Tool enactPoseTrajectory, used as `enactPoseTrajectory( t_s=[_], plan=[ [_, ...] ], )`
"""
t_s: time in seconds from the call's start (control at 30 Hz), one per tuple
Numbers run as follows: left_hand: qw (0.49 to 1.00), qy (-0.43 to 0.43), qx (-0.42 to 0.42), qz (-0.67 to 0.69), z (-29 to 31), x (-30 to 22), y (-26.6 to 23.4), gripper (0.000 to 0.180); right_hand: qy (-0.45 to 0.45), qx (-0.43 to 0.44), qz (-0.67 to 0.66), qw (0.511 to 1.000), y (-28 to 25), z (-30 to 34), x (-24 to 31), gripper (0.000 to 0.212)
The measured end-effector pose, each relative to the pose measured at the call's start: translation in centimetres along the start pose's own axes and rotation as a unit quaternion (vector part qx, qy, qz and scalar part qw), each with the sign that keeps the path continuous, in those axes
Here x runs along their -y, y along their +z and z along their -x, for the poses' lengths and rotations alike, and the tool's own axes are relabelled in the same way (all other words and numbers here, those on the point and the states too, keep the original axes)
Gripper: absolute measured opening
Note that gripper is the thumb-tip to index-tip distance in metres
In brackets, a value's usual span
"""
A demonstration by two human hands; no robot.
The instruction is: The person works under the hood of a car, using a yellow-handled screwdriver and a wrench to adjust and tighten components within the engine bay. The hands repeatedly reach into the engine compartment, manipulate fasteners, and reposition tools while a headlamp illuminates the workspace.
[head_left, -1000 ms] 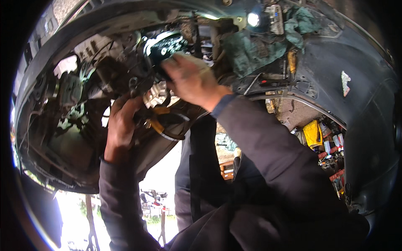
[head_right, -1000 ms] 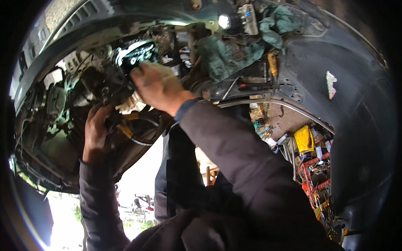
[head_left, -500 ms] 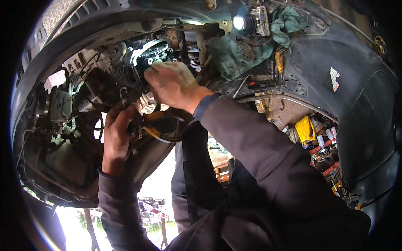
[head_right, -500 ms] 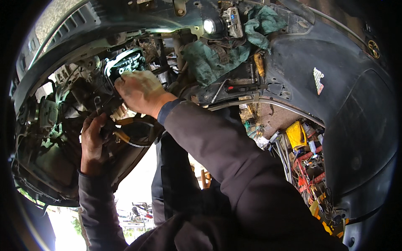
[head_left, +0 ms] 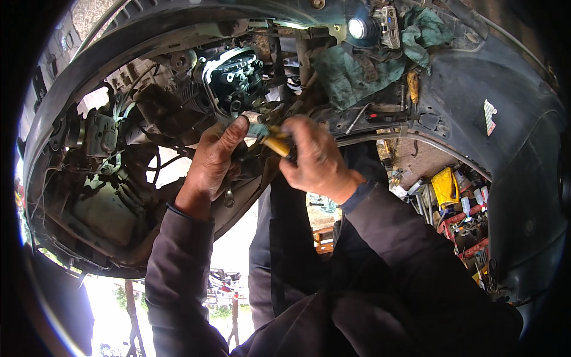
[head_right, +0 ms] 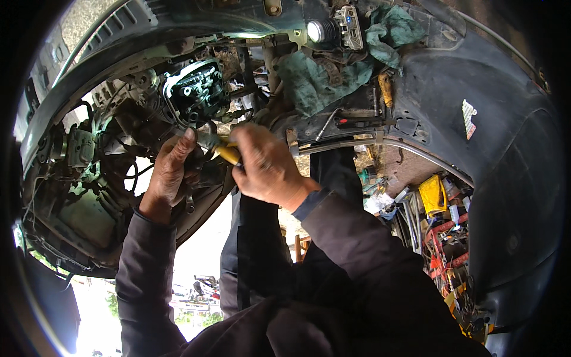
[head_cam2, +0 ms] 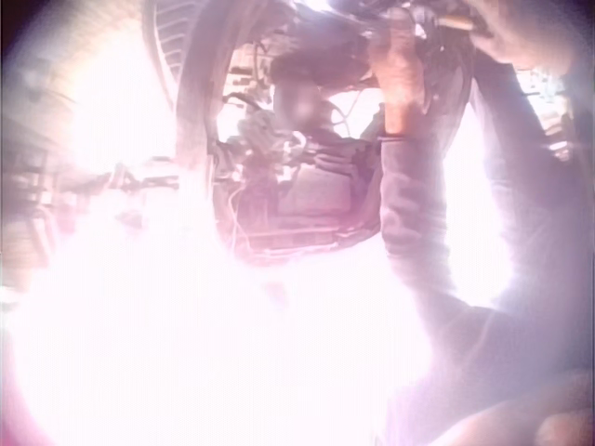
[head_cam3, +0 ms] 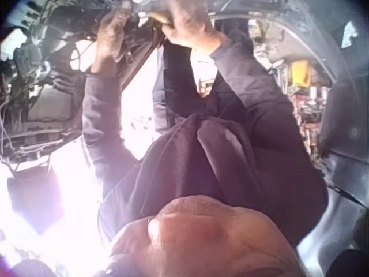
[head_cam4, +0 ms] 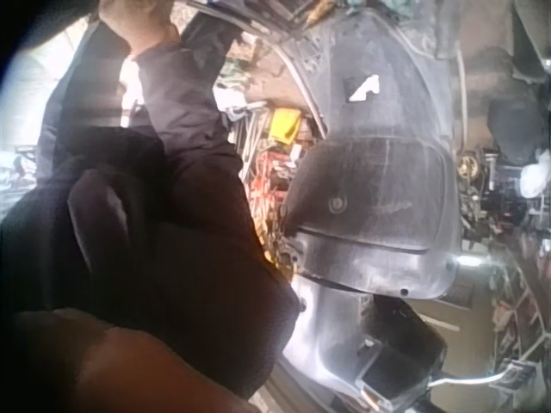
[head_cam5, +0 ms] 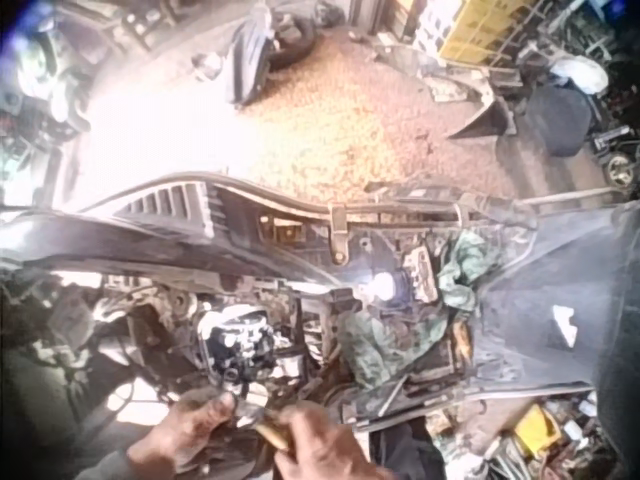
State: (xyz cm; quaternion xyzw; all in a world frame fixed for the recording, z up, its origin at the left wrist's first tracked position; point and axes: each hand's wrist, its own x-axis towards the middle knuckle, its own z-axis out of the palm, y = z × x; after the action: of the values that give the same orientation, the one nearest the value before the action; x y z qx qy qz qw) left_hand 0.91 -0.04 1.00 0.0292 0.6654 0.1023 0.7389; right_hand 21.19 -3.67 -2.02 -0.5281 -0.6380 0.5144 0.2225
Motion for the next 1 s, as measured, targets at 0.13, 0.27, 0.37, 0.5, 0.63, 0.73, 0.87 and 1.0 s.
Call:
enactPoseTrajectory(
  t_s=[0.13,0.27,0.37,0.5,0.63,0.73,0.87,1.0],
  plan=[
    [0.999,0.005,-0.037,-0.011,-1.2,0.7,-0.1,0.029,0.094,0.007,-0.011,0.996,-0.8,0.3,-1.4,0.029],
    [0.992,0.062,-0.055,-0.094,-1.9,1.4,-0.3,0.026,0.109,0.028,-0.012,0.994,-0.9,0.6,-1.9,0.024],
    [0.982,0.099,-0.08,-0.141,-1.8,1.7,-0.5,0.025,0.11,0.029,-0.017,0.993,-0.8,0.8,-2.1,0.024],
    [0.984,0.094,-0.102,-0.111,-1.7,1.7,-0.4,0.023,0.113,0.022,-0.034,0.993,-0.7,1.1,-2.1,0.025],
    [0.977,0.113,-0.118,-0.134,-1.9,1.5,0.5,0.023,0.111,0.023,-0.015,0.993,-0.5,1.0,-2.0,0.025],
    [0.986,0.069,-0.139,-0.057,-1.4,1.3,1.1,0.021,0.041,0.008,0.067,0.997,-0.1,0.5,-2.4,0.028],
    [0.987,0.066,-0.131,-0.065,-1.1,0.9,1.0,0.021,-0.001,0.019,0.11,0.994,0.3,-0.1,-3.0,0.037],
    [0.978,0.127,-0.139,-0.095,-1.6,1.6,1.5,0.021,-0.034,0.011,0.174,0.984,0.6,-0.2,-3.0,0.044]
  ],
)
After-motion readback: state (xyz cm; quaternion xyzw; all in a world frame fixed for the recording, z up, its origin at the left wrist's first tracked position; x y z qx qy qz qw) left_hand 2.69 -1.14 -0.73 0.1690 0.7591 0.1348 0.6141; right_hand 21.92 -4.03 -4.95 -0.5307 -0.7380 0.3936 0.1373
